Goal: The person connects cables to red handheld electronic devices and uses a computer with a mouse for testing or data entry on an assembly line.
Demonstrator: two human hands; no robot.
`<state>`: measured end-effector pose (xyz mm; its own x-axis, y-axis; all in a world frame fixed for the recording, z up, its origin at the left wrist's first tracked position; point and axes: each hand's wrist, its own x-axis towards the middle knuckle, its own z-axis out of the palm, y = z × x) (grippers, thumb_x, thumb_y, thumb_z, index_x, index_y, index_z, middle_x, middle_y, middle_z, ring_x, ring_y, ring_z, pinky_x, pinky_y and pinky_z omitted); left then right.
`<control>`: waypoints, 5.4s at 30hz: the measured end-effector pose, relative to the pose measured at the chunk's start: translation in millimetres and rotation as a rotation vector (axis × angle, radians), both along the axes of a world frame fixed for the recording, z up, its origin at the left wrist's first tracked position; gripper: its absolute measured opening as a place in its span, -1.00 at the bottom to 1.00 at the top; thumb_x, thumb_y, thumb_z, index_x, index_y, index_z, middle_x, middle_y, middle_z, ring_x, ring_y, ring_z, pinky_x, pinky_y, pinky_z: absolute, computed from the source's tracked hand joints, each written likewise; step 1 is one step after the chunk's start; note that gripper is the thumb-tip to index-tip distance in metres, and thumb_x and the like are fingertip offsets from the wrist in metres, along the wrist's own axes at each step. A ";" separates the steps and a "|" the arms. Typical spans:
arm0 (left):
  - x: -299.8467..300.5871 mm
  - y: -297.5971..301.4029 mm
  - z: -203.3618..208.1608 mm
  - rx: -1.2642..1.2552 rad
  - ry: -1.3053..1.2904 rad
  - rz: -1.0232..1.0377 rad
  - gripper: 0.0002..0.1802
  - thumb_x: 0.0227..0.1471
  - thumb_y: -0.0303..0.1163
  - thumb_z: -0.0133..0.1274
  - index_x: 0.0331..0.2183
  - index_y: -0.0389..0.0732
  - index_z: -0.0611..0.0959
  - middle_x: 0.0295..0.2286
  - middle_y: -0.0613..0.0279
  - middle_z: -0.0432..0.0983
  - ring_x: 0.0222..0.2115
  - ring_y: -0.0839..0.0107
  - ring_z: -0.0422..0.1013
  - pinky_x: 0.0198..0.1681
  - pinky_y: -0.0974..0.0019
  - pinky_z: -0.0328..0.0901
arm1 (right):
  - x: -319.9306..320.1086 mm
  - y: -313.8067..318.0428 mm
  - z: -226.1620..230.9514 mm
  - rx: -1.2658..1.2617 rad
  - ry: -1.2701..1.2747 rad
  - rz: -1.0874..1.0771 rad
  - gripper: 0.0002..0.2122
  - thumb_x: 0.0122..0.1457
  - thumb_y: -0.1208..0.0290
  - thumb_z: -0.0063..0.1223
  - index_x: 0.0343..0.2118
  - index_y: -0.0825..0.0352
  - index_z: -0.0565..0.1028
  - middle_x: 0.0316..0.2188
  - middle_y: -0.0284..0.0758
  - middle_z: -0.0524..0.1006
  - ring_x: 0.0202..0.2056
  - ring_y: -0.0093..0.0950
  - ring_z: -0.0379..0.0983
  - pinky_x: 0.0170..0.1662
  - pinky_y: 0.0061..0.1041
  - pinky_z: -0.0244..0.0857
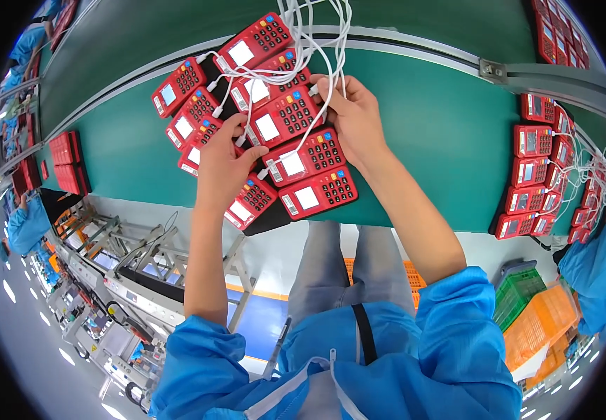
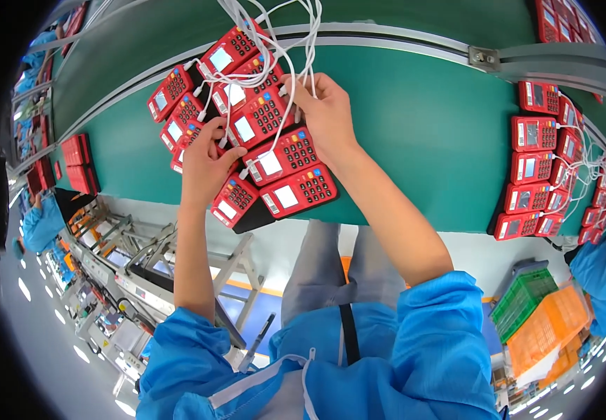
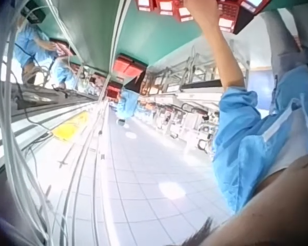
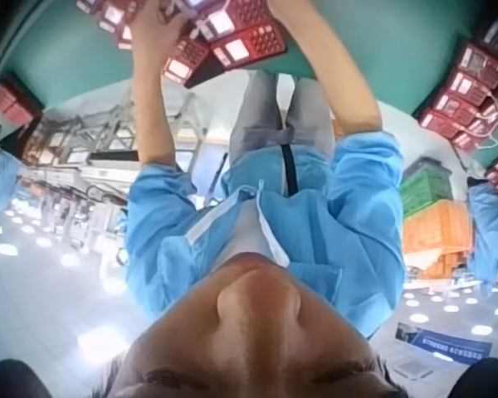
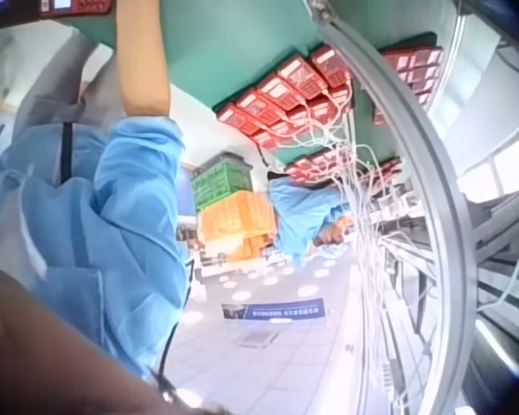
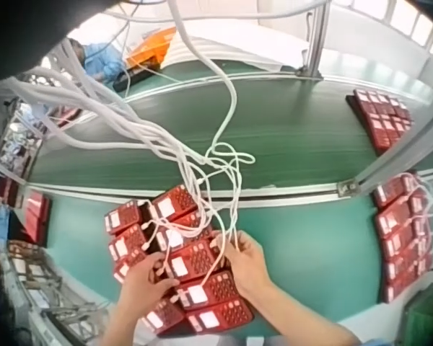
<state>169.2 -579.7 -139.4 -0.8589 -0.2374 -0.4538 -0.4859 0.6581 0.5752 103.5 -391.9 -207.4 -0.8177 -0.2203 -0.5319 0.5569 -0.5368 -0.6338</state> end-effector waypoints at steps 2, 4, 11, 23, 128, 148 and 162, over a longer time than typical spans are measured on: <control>0.7 -3.2 -3.7 -0.014 0.015 -0.008 -0.37 -0.17 -0.45 0.34 -0.01 -0.29 0.49 -0.29 0.05 0.54 -0.48 0.43 0.39 -0.36 0.36 0.33 | 2.0 -5.6 -3.4 -0.005 -0.006 -0.053 -0.84 0.20 0.38 0.16 -0.32 0.38 0.50 -0.48 -0.43 0.53 -0.52 -0.74 0.33 -0.46 -0.72 0.19; 4.3 -6.0 -8.5 -0.030 0.028 -0.015 -0.37 -0.17 -0.44 0.34 -0.01 -0.28 0.49 -0.29 0.03 0.55 -0.44 0.38 0.42 -0.32 0.33 0.35 | 3.7 -8.8 -1.4 0.071 0.041 -0.038 -0.83 0.21 0.37 0.15 -0.32 0.38 0.50 -0.50 -0.46 0.50 -0.53 -0.75 0.31 -0.47 -0.72 0.18; 7.4 -5.4 -15.3 0.004 0.081 -0.004 -0.36 -0.19 -0.38 0.36 -0.02 -0.27 0.50 -0.23 0.00 0.56 -0.25 0.22 0.48 -0.21 0.26 0.38 | 2.7 -7.1 -0.7 0.104 0.072 -0.019 -0.84 0.17 0.38 0.19 -0.35 0.37 0.50 -0.51 -0.46 0.50 -0.53 -0.74 0.33 -0.48 -0.71 0.20; 29.6 36.3 -14.6 -0.305 0.379 0.023 -0.41 -0.05 -0.33 0.23 0.04 -0.18 0.44 -0.11 0.04 0.45 -0.14 0.04 0.43 -0.15 0.14 0.37 | -47.3 43.2 32.6 1.199 0.338 0.635 -0.66 0.28 0.12 -0.04 -0.31 0.39 0.48 -0.64 -0.26 0.51 -0.67 -0.42 0.45 -0.58 -0.43 0.28; 99.4 92.6 -21.0 -0.406 0.400 -0.247 -0.32 -0.35 -0.37 0.43 -0.09 -0.22 0.55 -0.13 0.10 0.34 -0.16 0.12 0.33 -0.13 0.11 0.29 | 66.9 86.2 15.1 0.505 0.075 0.607 -0.87 0.13 0.54 0.11 -0.37 0.53 0.45 -0.40 -0.15 0.59 -0.37 -0.44 0.59 -0.27 -0.50 0.51; 94.4 98.5 -13.5 -0.317 0.305 -0.194 -0.23 -0.33 -0.31 0.44 -0.02 -0.24 0.49 -0.11 0.06 0.30 -0.28 0.20 0.39 -0.27 0.19 0.36 | 96.2 57.3 15.2 0.007 -0.030 -0.111 -0.93 0.26 0.55 -0.02 -0.37 0.39 0.38 -0.13 -0.11 0.56 -0.21 -0.52 0.52 -0.10 -0.53 0.45; 96.2 103.1 -14.2 -0.287 0.347 -0.167 -0.26 -0.32 -0.32 0.43 -0.03 -0.24 0.50 -0.13 0.06 0.32 -0.27 0.13 0.38 -0.24 0.15 0.35 | 104.0 54.1 16.8 0.108 -0.070 -0.120 -0.91 0.24 0.51 0.04 -0.33 0.42 0.42 -0.13 -0.15 0.56 -0.24 -0.58 0.51 -0.15 -0.56 0.43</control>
<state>265.3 -476.6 -153.6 -0.9851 -0.1567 -0.0703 -0.1713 0.8669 0.4681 207.6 -337.8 -190.7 -0.7949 -0.0614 -0.6036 0.5375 -0.5328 -0.6536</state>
